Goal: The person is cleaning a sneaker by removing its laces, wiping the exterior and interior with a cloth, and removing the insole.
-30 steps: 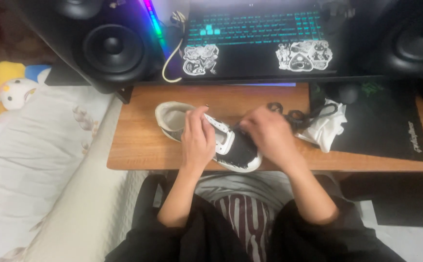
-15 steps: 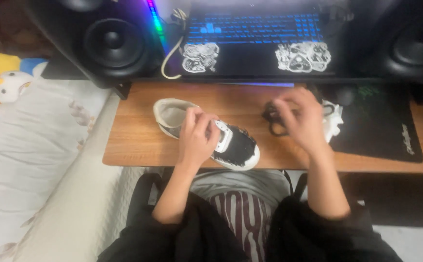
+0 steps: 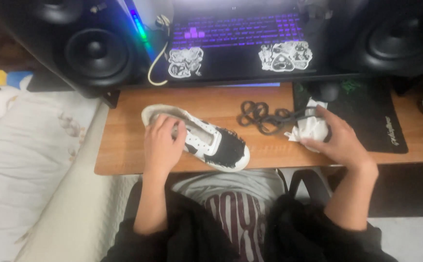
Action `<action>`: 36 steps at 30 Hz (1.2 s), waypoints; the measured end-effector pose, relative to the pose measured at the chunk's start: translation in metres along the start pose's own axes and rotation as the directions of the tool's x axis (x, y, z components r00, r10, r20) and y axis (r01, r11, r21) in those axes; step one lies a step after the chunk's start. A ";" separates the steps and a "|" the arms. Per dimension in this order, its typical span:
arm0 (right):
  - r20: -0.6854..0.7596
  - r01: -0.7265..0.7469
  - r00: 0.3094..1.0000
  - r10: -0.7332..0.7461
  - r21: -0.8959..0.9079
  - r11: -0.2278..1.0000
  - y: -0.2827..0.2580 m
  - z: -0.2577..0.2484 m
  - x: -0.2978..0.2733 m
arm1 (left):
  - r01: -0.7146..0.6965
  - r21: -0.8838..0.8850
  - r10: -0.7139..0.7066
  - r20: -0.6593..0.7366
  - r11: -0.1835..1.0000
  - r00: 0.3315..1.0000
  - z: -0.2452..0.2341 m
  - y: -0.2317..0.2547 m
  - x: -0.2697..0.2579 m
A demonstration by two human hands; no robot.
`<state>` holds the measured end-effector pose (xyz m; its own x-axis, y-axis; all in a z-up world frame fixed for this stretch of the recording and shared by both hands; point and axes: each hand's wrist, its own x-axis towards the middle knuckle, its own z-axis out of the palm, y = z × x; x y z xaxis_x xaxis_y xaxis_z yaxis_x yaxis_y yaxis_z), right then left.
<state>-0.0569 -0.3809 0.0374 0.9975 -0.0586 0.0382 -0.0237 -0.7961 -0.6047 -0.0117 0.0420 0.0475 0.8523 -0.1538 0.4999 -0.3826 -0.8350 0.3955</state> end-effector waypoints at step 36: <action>-0.793 0.670 0.584 0.172 0.591 0.449 -0.032 0.018 0.004 | -0.133 -0.186 0.167 0.182 0.974 0.969 -0.030 -0.036 -0.017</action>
<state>-0.0512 -0.3452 0.0424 0.5265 -0.6487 0.5495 0.6971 -0.0406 -0.7158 -0.0233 0.0907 0.0476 0.8267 -0.3850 0.4103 -0.5523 -0.6942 0.4616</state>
